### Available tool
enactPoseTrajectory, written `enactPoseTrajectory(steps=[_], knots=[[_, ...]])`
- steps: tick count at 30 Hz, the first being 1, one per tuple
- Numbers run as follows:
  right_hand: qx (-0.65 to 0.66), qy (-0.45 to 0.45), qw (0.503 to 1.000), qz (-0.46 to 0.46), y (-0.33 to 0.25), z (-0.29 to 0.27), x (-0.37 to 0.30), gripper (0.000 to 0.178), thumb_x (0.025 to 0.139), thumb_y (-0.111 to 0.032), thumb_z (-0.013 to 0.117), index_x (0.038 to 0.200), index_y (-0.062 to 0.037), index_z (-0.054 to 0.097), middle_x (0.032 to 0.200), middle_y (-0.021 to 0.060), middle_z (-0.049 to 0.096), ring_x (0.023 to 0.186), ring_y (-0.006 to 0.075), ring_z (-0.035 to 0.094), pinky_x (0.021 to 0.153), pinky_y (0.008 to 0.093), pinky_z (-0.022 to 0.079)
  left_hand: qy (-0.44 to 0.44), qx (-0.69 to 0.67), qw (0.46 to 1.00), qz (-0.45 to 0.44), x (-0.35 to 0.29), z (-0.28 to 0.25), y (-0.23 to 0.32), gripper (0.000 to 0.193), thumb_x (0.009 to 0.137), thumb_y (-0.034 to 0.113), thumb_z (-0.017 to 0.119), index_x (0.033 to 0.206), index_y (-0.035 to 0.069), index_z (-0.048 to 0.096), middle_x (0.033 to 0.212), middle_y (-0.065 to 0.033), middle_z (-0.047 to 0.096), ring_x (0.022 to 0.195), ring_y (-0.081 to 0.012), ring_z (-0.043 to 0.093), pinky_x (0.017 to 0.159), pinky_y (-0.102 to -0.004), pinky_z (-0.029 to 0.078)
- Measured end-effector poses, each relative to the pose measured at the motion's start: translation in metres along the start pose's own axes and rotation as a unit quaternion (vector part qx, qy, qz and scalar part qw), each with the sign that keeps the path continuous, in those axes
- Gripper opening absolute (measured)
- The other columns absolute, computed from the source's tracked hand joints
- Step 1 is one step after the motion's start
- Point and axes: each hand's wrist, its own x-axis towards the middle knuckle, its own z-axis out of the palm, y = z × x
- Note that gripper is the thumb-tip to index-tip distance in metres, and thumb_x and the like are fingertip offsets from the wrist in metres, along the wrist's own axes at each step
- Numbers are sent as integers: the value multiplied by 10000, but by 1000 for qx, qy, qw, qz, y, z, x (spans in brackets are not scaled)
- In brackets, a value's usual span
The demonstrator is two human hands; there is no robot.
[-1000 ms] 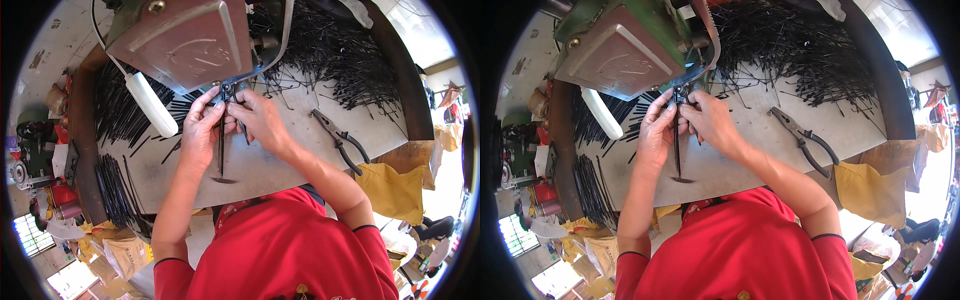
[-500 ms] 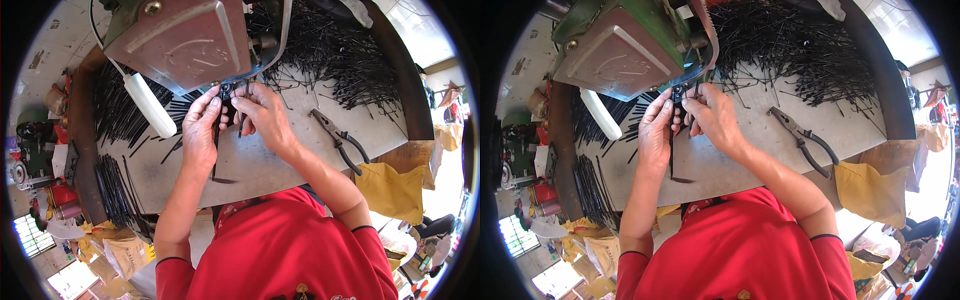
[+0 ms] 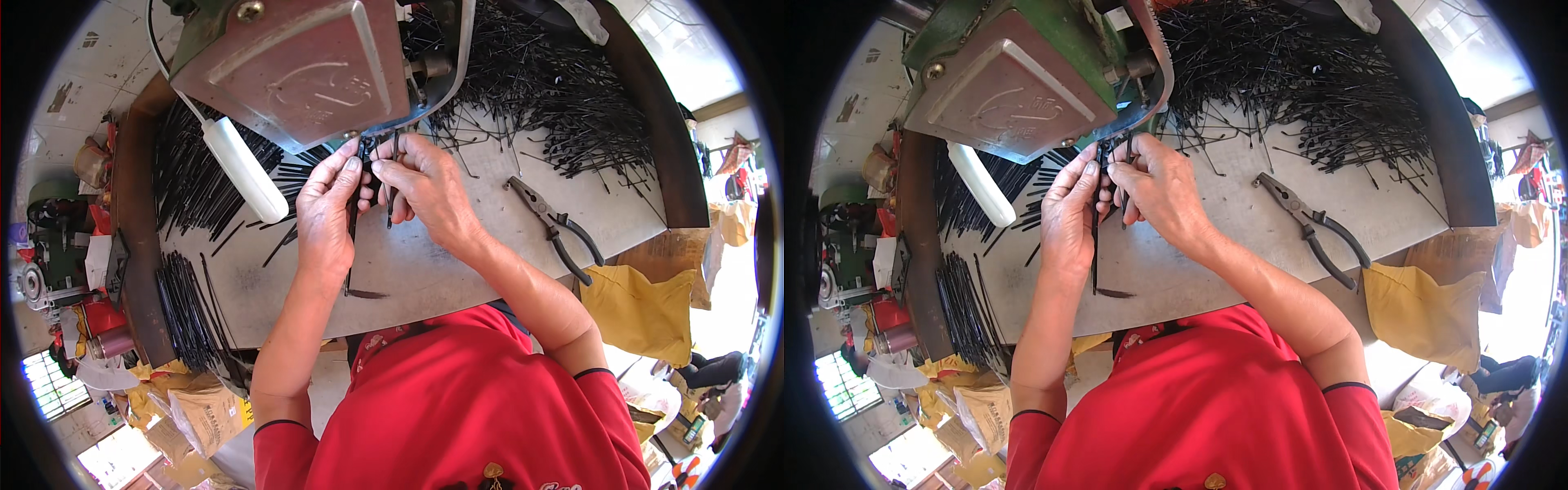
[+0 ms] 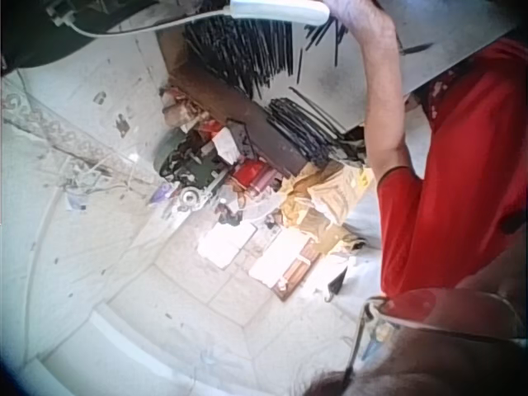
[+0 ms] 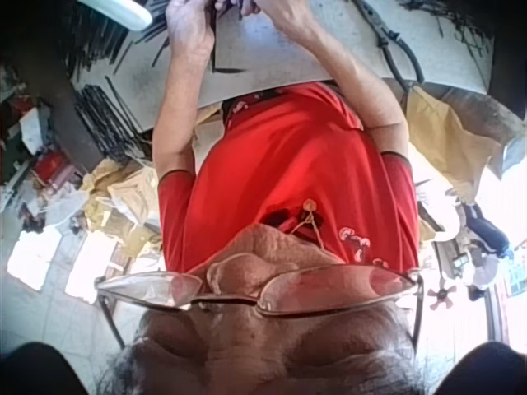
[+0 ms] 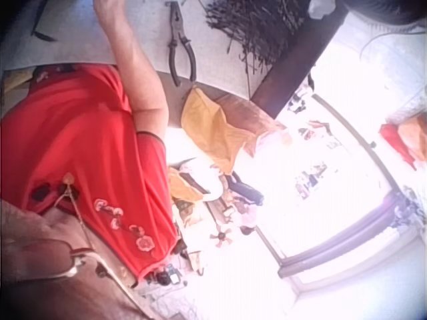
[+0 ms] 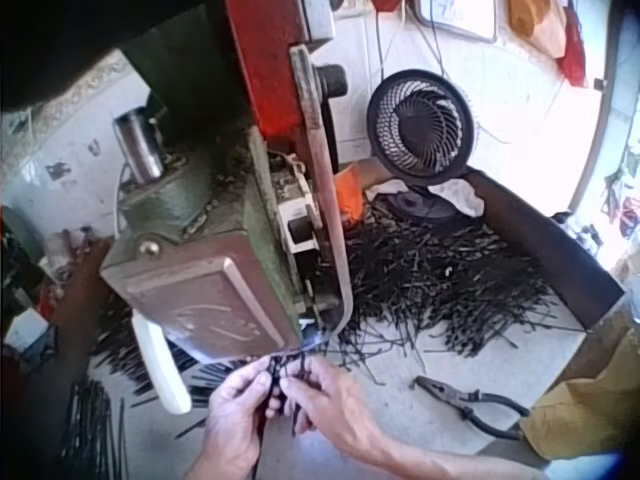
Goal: The person repeatedly picks up thin black metal rods from a pile on a workbench, inserts them into a manual bending machine, and bends them into a U-shape. The person then removes the bent rods and places them into a separate pile. This process is repeated continuously throughout the video.
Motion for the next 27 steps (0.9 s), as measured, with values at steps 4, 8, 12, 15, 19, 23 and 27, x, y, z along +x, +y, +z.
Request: enactPoseTrajectory(steps=[4,8,12,15,19,23,27], knots=[[-18,10,1000,-22,1,0,1,163,890,-154,543,974,-16,564,649,36,577,437,73,489,410,211,357,0,-1,1000,10,0,0,-2,305,916,85,578,1212,12,568,831,-17,610,669,-66,538,581,-187,436],[-24,8,999,-23,1,0,2,176,889,-153,546,998,-17,567,649,37,575,442,70,484,412,213,353,3,-2,1000,16,1,-2,-5,298,913,81,581,1204,17,577,836,-18,614,673,-67,542,585,-188,441],[-2,5,1000,-17,0,0,1,178,886,-158,550,996,-19,569,650,37,575,443,68,484,410,210,347,7,-8,1000,16,0,1,-5,297,911,79,583,1202,18,580,837,-17,615,674,-68,543,588,-189,445],[11,5,1000,-18,3,-1,0,186,883,-166,554,997,-21,570,651,36,574,442,67,481,409,209,343,11,-4,1000,16,0,1,-4,301,911,79,583,1206,18,577,837,-17,615,675,-67,543,589,-189,445],[8,4,1000,-17,1,-1,0,191,883,-174,555,997,-21,573,653,35,574,442,66,479,408,207,340,8,-8,1000,15,0,1,-5,302,912,80,582,1208,15,575,839,-18,615,681,-67,544,592,-187,445],[9,4,1000,-18,1,-1,-1,191,883,-174,556,996,-21,575,652,35,571,441,66,479,405,210,337,11,-9,1000,13,-2,3,-4,303,915,75,576,1211,11,570,849,-19,614,693,-67,544,601,-184,446],[9,9,1000,-23,3,0,0,196,882,-177,563,993,-16,576,651,35,569,437,70,478,401,211,334,18,-12,1000,20,-3,6,-4,305,919,67,566,1215,-3,558,869,-22,612,698,-69,532,606,-191,440]])
